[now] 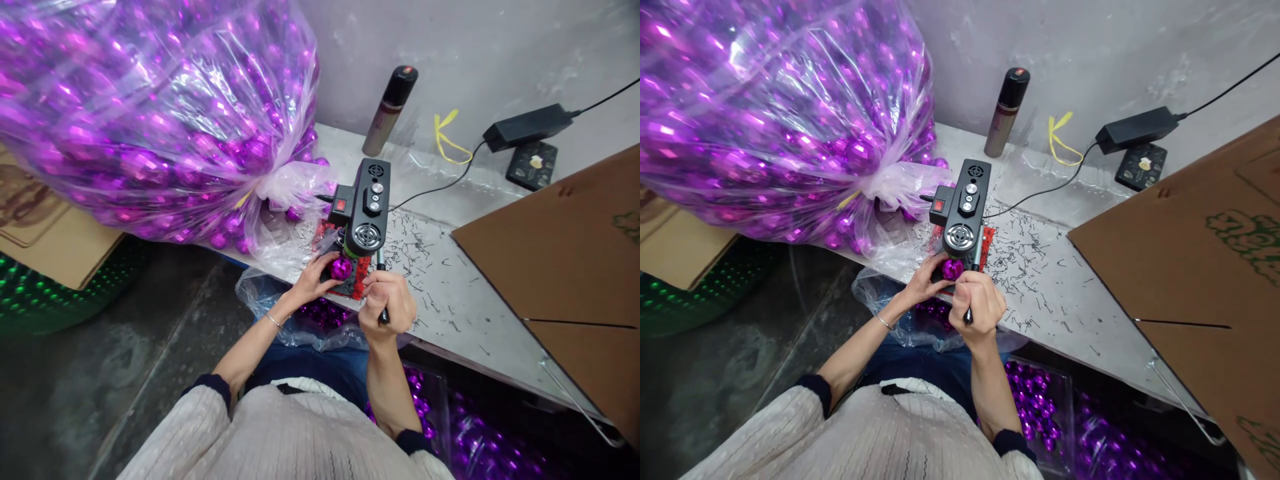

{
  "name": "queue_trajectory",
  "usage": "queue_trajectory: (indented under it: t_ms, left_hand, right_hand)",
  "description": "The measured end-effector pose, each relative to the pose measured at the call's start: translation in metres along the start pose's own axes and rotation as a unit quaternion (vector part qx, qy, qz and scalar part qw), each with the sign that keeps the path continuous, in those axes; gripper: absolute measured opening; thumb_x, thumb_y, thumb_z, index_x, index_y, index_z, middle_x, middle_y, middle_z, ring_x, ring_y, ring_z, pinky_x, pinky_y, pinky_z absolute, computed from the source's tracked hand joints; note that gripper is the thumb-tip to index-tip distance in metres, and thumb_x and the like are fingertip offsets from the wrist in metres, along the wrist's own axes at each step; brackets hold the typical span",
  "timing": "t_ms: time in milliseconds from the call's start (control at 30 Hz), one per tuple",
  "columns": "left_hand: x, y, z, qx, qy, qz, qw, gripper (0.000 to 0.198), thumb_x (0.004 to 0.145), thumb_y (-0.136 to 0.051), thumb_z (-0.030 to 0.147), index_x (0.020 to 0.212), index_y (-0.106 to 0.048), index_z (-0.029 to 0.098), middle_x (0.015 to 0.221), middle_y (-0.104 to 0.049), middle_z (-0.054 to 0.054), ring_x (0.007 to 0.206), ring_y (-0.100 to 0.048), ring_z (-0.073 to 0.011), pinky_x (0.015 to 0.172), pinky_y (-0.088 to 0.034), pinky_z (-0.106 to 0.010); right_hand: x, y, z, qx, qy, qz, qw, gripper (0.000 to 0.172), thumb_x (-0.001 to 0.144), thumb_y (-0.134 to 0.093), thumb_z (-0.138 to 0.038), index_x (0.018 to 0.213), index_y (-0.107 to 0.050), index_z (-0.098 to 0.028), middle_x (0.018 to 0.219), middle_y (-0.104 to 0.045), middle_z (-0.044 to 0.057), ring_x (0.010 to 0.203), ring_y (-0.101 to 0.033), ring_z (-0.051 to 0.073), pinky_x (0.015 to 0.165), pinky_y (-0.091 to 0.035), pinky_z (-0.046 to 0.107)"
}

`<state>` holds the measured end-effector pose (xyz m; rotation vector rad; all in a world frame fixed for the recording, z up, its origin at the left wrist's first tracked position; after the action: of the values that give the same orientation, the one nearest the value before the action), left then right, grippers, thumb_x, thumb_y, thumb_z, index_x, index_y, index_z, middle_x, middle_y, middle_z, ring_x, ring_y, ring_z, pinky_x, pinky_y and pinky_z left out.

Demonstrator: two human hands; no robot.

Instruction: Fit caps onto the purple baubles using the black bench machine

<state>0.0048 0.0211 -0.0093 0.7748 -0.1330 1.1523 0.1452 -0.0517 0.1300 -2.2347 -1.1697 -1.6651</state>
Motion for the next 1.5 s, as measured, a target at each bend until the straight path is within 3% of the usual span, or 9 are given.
queue_trajectory:
  t_ms: [200, 533, 733, 1300, 1500]
  left_hand:
    - [0.000, -0.007, -0.007, 0.012, 0.045, 0.030, 0.998, 0.069, 0.090, -0.073, 0.051, 0.147, -0.048, 0.019, 0.138, -0.065, -0.018, 0.134, -0.061, -0.0330, 0.112, -0.051, -0.051]
    - [0.003, -0.006, -0.005, 0.007, 0.038, 0.030, 0.999, 0.067, 0.090, -0.074, 0.047, 0.146, -0.049, 0.020, 0.133, -0.068, -0.017, 0.123, -0.068, -0.0308, 0.105, -0.056, -0.048]
    - [0.002, -0.007, -0.004, 0.012, 0.045, 0.036, 0.998, 0.065, 0.090, -0.075, 0.046, 0.144, -0.050, 0.020, 0.132, -0.069, -0.017, 0.121, -0.070, -0.0298, 0.103, -0.058, -0.046]
    - [0.002, -0.007, -0.006, -0.013, 0.072, 0.034, 0.997, 0.063, 0.087, -0.077, 0.048, 0.138, -0.055, 0.017, 0.130, -0.070, -0.016, 0.121, -0.070, -0.0296, 0.104, -0.057, -0.045]
    - [0.005, -0.009, -0.007, -0.011, 0.062, 0.037, 0.997, 0.063, 0.087, -0.078, 0.046, 0.138, -0.054, 0.017, 0.130, -0.070, -0.017, 0.121, -0.070, -0.0293, 0.103, -0.057, -0.045]
  right_hand:
    - [-0.002, -0.001, 0.001, -0.001, -0.006, 0.000, 1.000, 0.023, 0.099, -0.047, -0.014, 0.079, -0.053, -0.021, 0.072, -0.064, 0.000, 0.064, -0.060, 0.011, 0.060, -0.044, 0.025]
    - [-0.024, -0.009, 0.007, 0.015, -0.023, 0.017, 0.999, 0.021, 0.099, -0.046, -0.017, 0.081, -0.055, -0.022, 0.076, -0.064, 0.001, 0.067, -0.060, 0.012, 0.063, -0.047, 0.027]
    - [-0.044, -0.020, 0.017, 0.021, 0.005, 0.046, 0.999, 0.026, 0.102, -0.040, -0.022, 0.080, -0.052, -0.022, 0.076, -0.061, 0.000, 0.065, -0.058, 0.012, 0.065, -0.050, 0.028]
    - [-0.062, -0.032, 0.029, 0.053, -0.005, 0.068, 0.996, 0.025, 0.103, -0.037, -0.026, 0.081, -0.049, -0.023, 0.078, -0.058, -0.001, 0.065, -0.062, 0.013, 0.066, -0.053, 0.032]
    - [-0.059, -0.035, 0.029, 0.042, 0.033, 0.074, 0.996, 0.028, 0.104, -0.038, -0.025, 0.077, -0.048, -0.023, 0.075, -0.057, -0.002, 0.062, -0.061, 0.011, 0.065, -0.050, 0.030]
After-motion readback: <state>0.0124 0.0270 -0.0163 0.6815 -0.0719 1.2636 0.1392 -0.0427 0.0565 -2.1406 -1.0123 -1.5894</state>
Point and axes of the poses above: each hand's wrist, its own x-axis towards the middle knuckle, its own y-axis out of the back of the hand, z = x × y, the point moved 2 cm from there along x, towards the middle knuckle
